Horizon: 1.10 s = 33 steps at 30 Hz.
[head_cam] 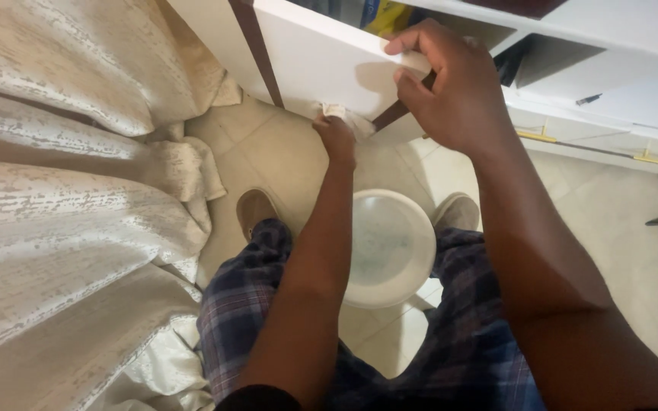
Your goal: The person wipes the exterior of a white cabinet door with a cloth, focusing on the handle and edges. They repeatedly rub the same areas, occasionally adjusting the cloth, while a bucket of water sits on the floor nearby.
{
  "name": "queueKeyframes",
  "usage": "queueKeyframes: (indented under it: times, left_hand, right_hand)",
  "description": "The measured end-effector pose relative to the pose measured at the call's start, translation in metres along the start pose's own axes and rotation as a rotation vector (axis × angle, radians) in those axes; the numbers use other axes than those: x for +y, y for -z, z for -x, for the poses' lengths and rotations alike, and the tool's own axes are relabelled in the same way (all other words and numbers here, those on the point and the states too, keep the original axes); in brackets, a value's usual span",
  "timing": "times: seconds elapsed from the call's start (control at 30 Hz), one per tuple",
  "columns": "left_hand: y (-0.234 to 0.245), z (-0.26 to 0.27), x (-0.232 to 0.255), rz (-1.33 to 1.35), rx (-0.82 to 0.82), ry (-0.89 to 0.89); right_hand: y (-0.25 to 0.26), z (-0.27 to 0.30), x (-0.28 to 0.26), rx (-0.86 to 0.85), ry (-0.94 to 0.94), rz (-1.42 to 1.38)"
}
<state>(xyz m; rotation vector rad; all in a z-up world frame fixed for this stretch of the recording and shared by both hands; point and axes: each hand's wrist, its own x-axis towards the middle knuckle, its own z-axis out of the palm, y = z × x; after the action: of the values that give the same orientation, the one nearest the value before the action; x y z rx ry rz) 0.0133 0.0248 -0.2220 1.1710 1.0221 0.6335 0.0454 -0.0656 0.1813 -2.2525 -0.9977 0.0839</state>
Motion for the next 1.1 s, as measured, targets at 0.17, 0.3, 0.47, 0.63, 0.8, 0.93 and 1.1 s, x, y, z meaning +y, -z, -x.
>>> queueKeyframes:
  times: [0.17, 0.3, 0.47, 0.63, 0.8, 0.93, 1.1]
  left_hand:
    - [-0.013, 0.029, 0.057, -0.006, -0.052, 0.271]
    - [-0.017, 0.049, 0.144, 0.184, -0.003, -0.142]
    - [-0.005, 0.032, 0.18, 0.233, 0.004, -0.298]
    - [0.017, -0.042, 0.099, -0.029, 0.181, -0.323]
    - [0.038, -0.078, 0.056, 0.037, 0.036, -0.042]
    - [0.029, -0.05, 0.163, 0.108, 0.044, -0.523]
    - [0.025, -0.039, 0.243, 0.132, 0.098, -0.674]
  right_hand:
    - [-0.014, 0.0, -0.007, 0.062, 0.058, 0.064]
    - [-0.021, -0.003, -0.015, 0.059, 0.068, 0.262]
    - [-0.032, -0.001, -0.016, 0.077, 0.102, 0.43]
    - [-0.033, -0.004, -0.022, 0.077, 0.089, 0.442]
    - [-0.038, -0.008, -0.023, 0.046, 0.05, 0.513]
    - [-0.039, -0.01, -0.022, 0.047, 0.046, 0.562]
    - [-0.042, -0.006, -0.023, 0.039, 0.05, 0.549]
